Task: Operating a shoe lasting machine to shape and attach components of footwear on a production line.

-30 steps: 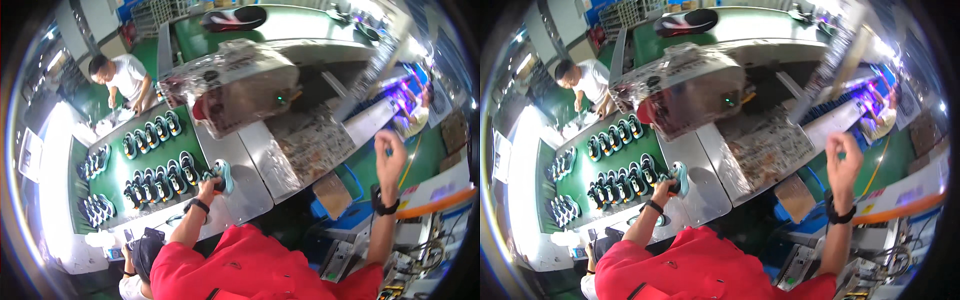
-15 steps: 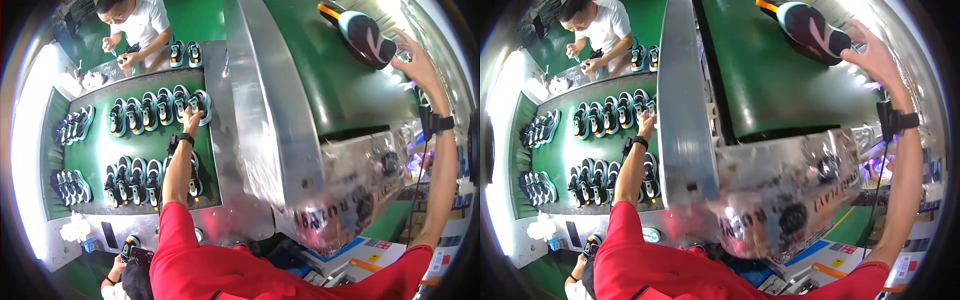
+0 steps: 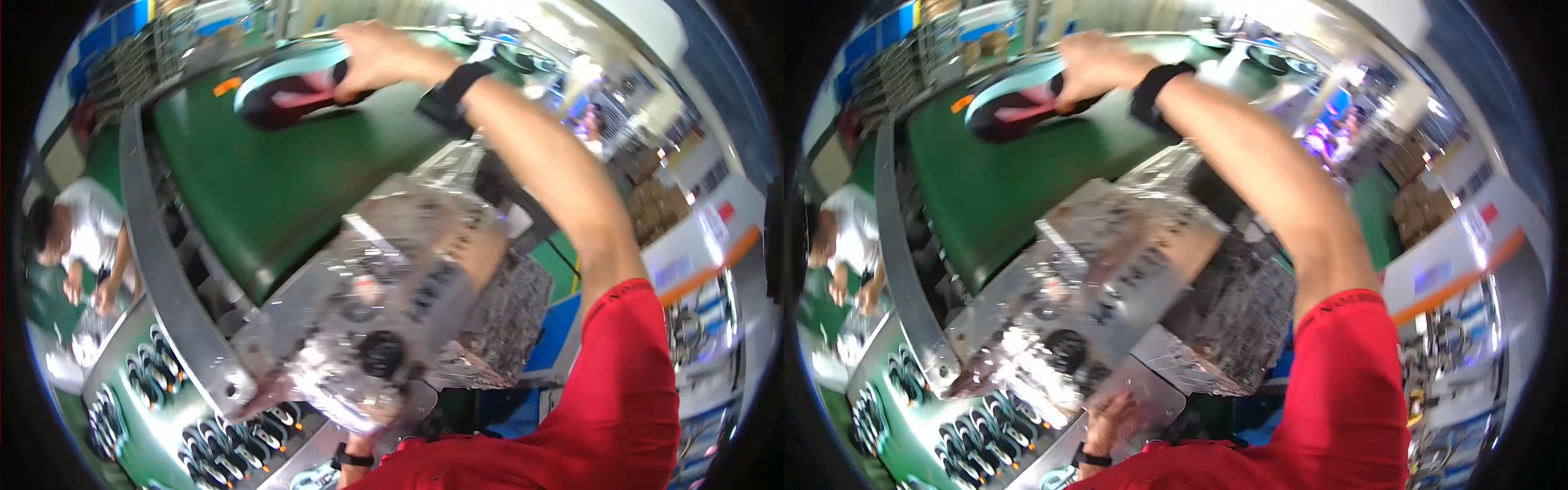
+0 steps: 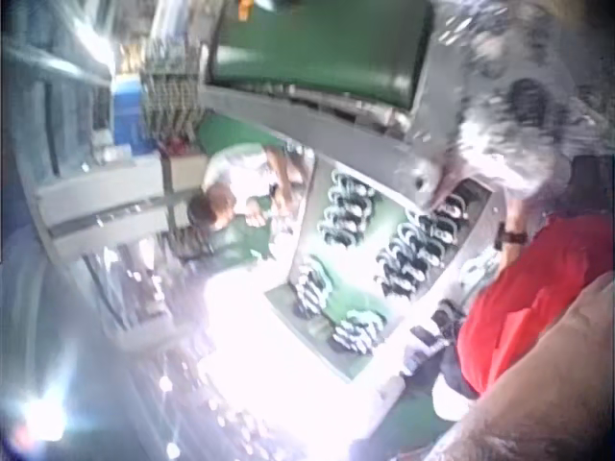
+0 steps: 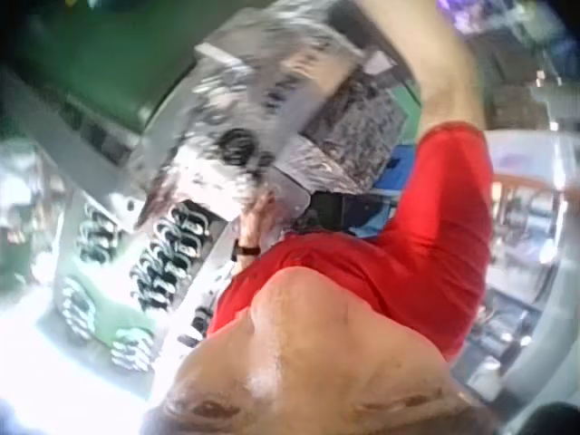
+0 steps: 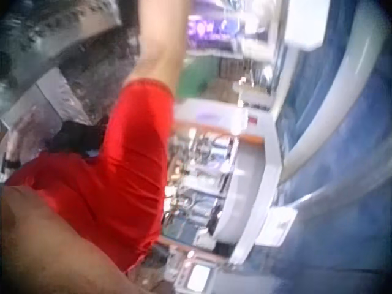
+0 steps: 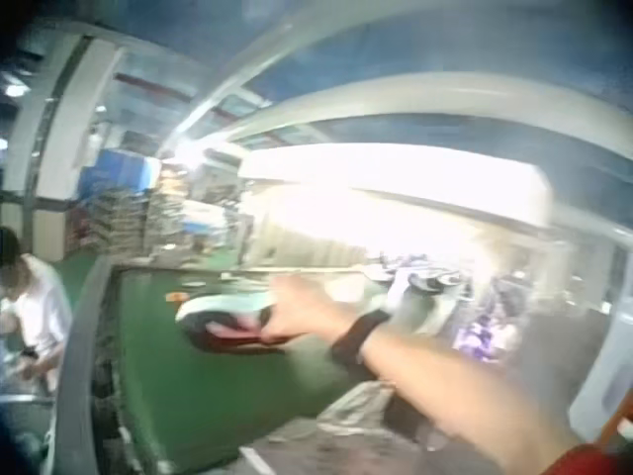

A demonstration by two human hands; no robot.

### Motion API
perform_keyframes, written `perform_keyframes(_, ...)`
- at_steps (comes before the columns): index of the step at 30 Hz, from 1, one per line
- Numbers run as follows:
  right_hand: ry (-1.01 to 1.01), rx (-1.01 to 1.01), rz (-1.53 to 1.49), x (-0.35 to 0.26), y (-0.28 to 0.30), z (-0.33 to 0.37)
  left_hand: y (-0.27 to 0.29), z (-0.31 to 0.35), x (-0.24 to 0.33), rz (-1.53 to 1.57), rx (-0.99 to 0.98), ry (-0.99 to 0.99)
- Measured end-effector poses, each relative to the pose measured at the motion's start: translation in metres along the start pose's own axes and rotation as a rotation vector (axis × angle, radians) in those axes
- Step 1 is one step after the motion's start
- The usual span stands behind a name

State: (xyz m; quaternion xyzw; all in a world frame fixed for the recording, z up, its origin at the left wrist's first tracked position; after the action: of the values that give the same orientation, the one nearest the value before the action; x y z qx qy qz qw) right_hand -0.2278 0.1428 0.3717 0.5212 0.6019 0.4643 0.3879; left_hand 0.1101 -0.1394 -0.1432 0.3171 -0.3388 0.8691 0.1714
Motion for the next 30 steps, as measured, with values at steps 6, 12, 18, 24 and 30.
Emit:
perform_keyframes(6, 0.053, 0.571, 0.105, -0.021, 0.102, 0.162, -0.157, 0.068, 0.115, -0.101, -0.611, -0.148)
perform_keyframes(12, 0.1, 0.683, 0.193, -0.068, 0.151, 0.398, -0.304, 0.088, 0.193, 0.161, -1.086, -0.241)
perform_keyframes(18, -0.183, 0.658, 0.381, -0.147, 0.138, 0.613, -0.405, 0.119, 0.094, 0.302, -1.438, 0.389)
perform_keyframes(24, -0.963, 0.788, -0.038, -0.225, 0.14, 0.815, -0.499, 0.169, -0.03, -0.214, -1.467, 0.19)
perform_keyframes(30, -1.14, 1.861, -0.551, -0.294, 0.067, 0.999, -0.586, 0.252, -0.176, -0.734, -1.46, -0.246)
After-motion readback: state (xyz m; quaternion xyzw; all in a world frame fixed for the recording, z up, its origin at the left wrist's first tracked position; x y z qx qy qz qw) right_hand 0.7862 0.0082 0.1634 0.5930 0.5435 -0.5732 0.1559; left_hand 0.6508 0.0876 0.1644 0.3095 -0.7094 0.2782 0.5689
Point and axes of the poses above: each hand's wrist, its own z-axis away from the middle knuckle, its own y-axis out of the back of the hand, x = y × z, the point moved 6 cm from there along -z, towards the middle knuckle, and after that the axes turned 14 degrees about -z, right-handed, at the moved point
